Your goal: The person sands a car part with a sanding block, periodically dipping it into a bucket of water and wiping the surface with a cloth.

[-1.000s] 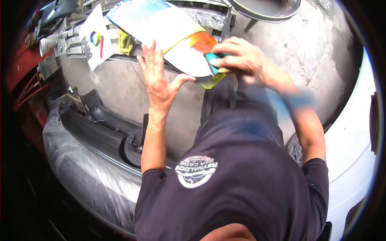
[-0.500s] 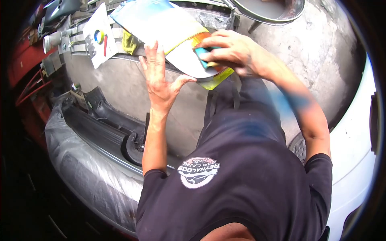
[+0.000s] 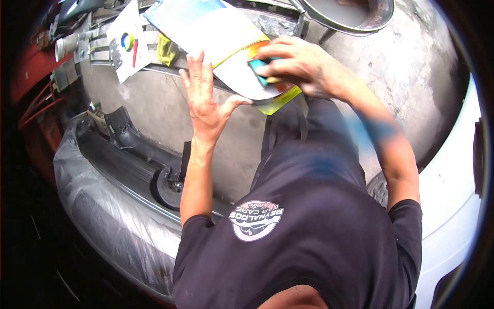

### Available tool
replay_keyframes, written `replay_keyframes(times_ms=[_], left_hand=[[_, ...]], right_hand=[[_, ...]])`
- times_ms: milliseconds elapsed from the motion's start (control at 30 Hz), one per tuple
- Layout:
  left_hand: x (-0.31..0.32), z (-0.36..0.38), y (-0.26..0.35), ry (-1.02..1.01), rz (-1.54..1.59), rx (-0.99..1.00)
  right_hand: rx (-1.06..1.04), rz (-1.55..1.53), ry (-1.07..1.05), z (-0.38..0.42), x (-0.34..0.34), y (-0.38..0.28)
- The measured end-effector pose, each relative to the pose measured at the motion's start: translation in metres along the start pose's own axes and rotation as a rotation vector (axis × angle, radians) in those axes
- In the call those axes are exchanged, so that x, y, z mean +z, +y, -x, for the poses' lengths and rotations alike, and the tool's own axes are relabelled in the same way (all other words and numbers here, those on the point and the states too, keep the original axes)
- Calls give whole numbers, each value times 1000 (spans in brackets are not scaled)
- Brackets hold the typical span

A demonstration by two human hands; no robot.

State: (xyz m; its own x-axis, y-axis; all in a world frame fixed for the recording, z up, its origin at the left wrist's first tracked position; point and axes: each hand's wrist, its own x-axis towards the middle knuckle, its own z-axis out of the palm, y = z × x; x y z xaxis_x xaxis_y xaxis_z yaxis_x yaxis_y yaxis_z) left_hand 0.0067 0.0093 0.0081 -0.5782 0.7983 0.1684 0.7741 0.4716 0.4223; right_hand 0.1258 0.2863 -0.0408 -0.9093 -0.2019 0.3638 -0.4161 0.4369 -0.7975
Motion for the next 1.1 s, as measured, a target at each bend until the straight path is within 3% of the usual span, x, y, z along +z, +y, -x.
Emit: replay_keyframes(times_ms=[167, 367, 500, 933, 1100], left_hand=[[-2, -1, 4, -17, -25, -13], [-3, 1, 3, -12, -6, -17], [0, -2, 2, 6, -11, -16], [0, 2, -2, -19, 12, 2], [2, 1, -3, -16, 10, 7]], right_hand=[[27, 8, -86, 21, -9, 0], [-8, -47, 18, -6, 0, 4], [28, -7, -7, 20, -2, 0], [-63, -5, -19, -16, -5, 13], [17, 56, -93, 22, -11, -2]])
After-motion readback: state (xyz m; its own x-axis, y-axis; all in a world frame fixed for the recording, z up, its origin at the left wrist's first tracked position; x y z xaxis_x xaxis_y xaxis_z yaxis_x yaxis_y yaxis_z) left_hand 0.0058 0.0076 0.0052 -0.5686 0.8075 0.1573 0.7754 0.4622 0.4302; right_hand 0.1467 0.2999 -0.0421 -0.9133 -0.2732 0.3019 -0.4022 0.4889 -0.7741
